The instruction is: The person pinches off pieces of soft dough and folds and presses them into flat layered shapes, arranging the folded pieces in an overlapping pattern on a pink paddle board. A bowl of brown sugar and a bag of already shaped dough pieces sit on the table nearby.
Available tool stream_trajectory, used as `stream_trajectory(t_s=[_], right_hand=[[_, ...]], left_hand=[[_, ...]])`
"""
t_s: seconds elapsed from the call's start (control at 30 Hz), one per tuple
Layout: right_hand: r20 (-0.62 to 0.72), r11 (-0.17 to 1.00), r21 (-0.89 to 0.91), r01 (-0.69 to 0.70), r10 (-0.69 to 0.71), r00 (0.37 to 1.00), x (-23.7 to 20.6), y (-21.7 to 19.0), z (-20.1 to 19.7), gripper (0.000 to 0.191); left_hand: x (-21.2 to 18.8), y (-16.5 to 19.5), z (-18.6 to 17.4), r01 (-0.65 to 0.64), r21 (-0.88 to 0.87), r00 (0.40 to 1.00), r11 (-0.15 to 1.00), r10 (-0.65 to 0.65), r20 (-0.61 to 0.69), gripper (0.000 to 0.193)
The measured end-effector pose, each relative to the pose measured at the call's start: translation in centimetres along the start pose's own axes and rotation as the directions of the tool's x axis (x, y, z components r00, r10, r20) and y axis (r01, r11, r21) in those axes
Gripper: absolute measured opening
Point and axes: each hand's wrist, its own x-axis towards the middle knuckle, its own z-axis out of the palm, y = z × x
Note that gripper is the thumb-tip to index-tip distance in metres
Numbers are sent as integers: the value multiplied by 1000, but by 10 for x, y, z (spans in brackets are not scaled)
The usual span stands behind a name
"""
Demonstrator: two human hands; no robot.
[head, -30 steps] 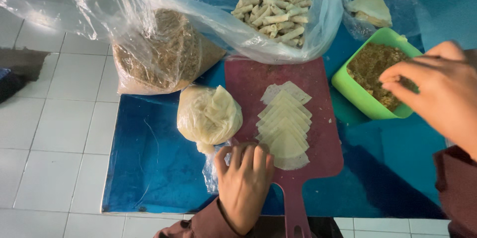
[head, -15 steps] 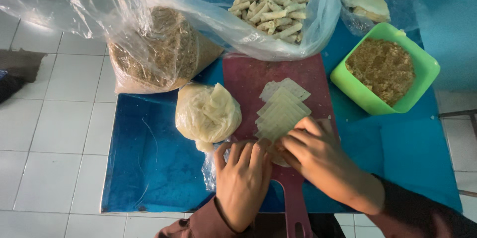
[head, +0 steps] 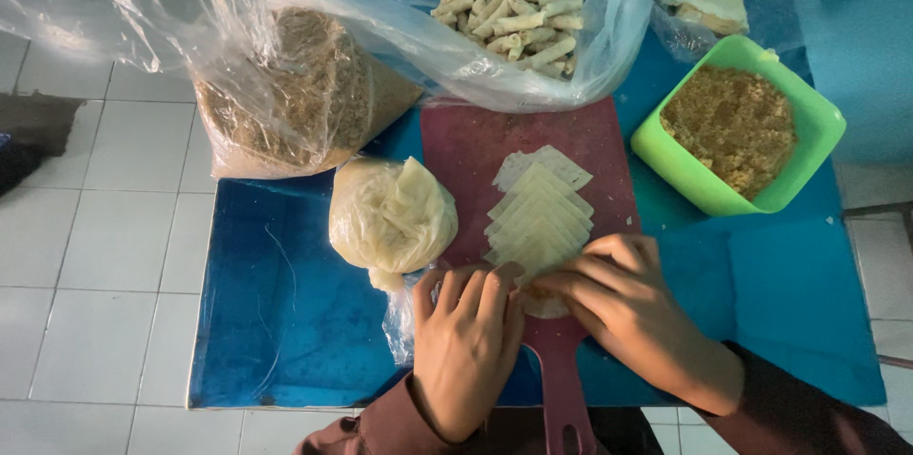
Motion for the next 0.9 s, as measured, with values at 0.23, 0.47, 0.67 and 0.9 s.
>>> stream_trajectory(t_s=[0.23,0.47,0.67,0.9], right_hand=[[-38,999,-9,-37,37,999,2,-2,-1,20],[10,998,-68,-12,13,1000,-1,-9,-4,35],[-25,993,-115,-15,12,1000,-2,-12,-1,24],[-50,993,-118,-13,7,999,-6,-13,0,31]], left_hand=[[0,-1,-1,-33,-19,999,999,33,27,24],[-1,-4,-1,-61,-31,998,998,62,25,26],[-1,-3,0,-83,-72,996,994,85,29,28],[-1,-4,1,-90,-108,996,990,92,21,30]])
